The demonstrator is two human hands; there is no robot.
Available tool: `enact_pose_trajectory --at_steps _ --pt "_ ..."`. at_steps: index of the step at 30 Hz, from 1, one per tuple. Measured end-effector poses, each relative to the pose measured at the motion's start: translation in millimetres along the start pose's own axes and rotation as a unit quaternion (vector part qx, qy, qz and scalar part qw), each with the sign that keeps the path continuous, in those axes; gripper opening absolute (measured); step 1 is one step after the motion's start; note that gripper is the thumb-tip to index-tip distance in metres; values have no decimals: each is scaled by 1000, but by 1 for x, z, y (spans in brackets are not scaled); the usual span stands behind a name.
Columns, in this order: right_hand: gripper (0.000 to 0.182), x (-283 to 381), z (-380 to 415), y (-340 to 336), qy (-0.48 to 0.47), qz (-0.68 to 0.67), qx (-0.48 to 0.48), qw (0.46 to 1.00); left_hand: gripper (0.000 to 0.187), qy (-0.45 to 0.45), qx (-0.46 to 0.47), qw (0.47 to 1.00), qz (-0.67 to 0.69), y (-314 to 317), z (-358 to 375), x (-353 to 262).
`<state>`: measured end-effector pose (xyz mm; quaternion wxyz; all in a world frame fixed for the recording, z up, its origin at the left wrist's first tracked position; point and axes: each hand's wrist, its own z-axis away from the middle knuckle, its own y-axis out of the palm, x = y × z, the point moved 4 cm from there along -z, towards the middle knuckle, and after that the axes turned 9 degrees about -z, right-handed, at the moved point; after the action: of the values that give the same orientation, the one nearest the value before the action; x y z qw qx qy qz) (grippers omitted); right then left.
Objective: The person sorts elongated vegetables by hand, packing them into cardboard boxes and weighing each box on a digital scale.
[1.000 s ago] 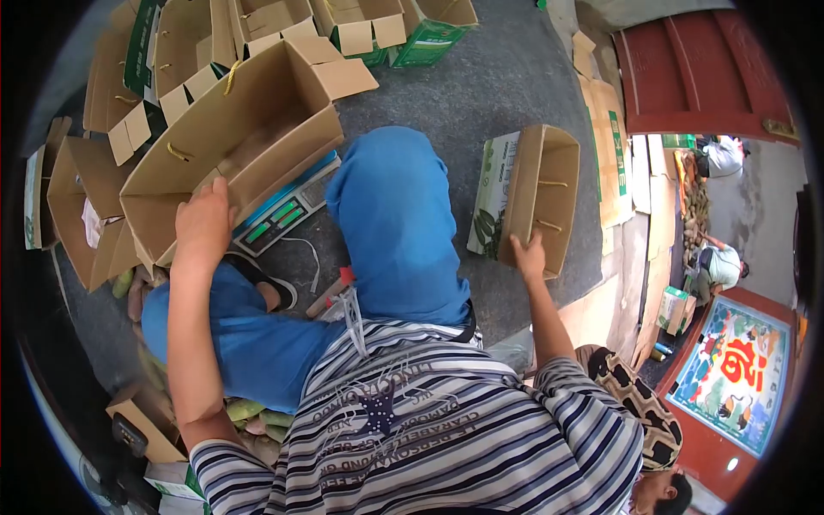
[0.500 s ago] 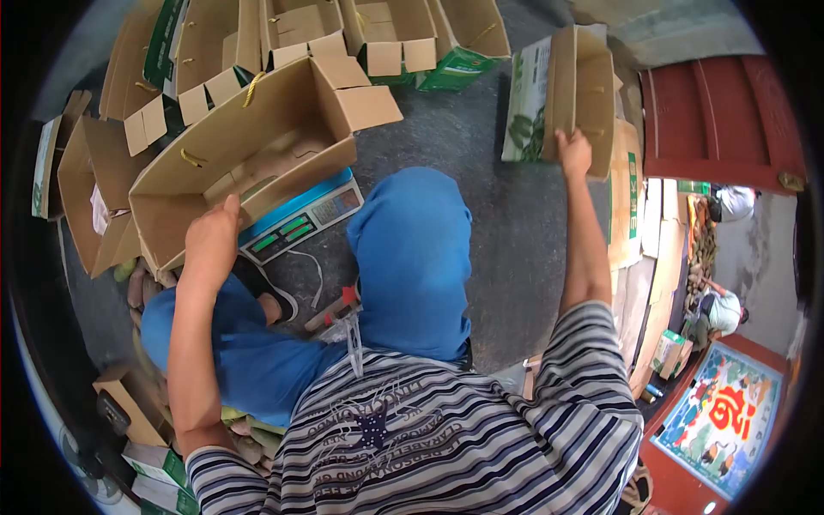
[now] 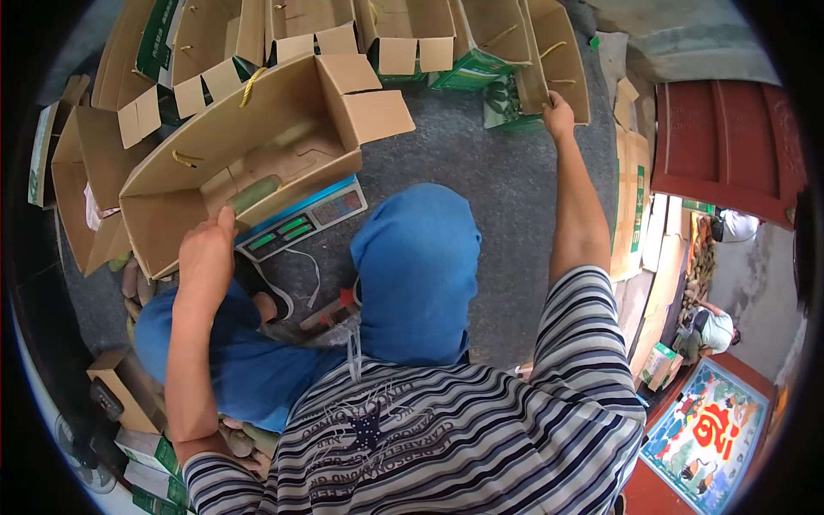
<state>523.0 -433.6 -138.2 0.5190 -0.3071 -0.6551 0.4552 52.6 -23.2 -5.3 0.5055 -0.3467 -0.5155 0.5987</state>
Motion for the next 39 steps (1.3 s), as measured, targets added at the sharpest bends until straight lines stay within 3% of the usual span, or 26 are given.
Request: enact_pose_trajectory --at_steps 4,7,10,13,15,17,19,20,23,26,28,30,33,36,39 --pt "37 -3 7 7 -17 -42 -18 999 14 -3 2 1000 -9 -1 2 -1" --pt "41 19 9 2 80 63 28 994 17 1 5 1000 17 4 1 2" --pt "44 63 19 -13 45 132 -36 990 18 1 7 999 33 4 2 3" --pt "43 122 28 -36 -76 68 -100 990 13 6 -29 999 18 2 5 1" --pt "38 179 48 -54 -215 -68 -93 970 10 3 -50 999 2 1 5 1" --pt "32 258 88 -78 -260 -196 3 946 10 1 -51 999 -12 4 5 1" --pt "30 327 138 -95 -359 -189 76 911 22 -10 -8 1000 -25 6 1 2" --pt "31 360 167 -103 -368 -184 169 896 28 -15 16 999 -30 7 4 1" --pt "32 429 230 -96 -504 -116 245 820 36 -24 16 1000 -10 -12 10 -2" --pt "31 463 256 -55 -540 -18 279 794 42 -3 -122 990 66 -50 33 8" --pt "32 472 257 -20 -536 24 298 790 36 -18 -224 961 161 -79 54 33" --pt "32 467 250 15 -511 38 333 791 32 -146 -282 920 228 -90 87 65" --pt "30 456 238 53 -469 101 396 783 29 -255 -336 870 255 -31 134 134" --pt "28 452 238 58 -481 143 386 774 31 -304 -172 885 308 84 187 187" --pt "35 456 238 54 -509 151 389 753 42 -327 9 935 140 211 268 218"
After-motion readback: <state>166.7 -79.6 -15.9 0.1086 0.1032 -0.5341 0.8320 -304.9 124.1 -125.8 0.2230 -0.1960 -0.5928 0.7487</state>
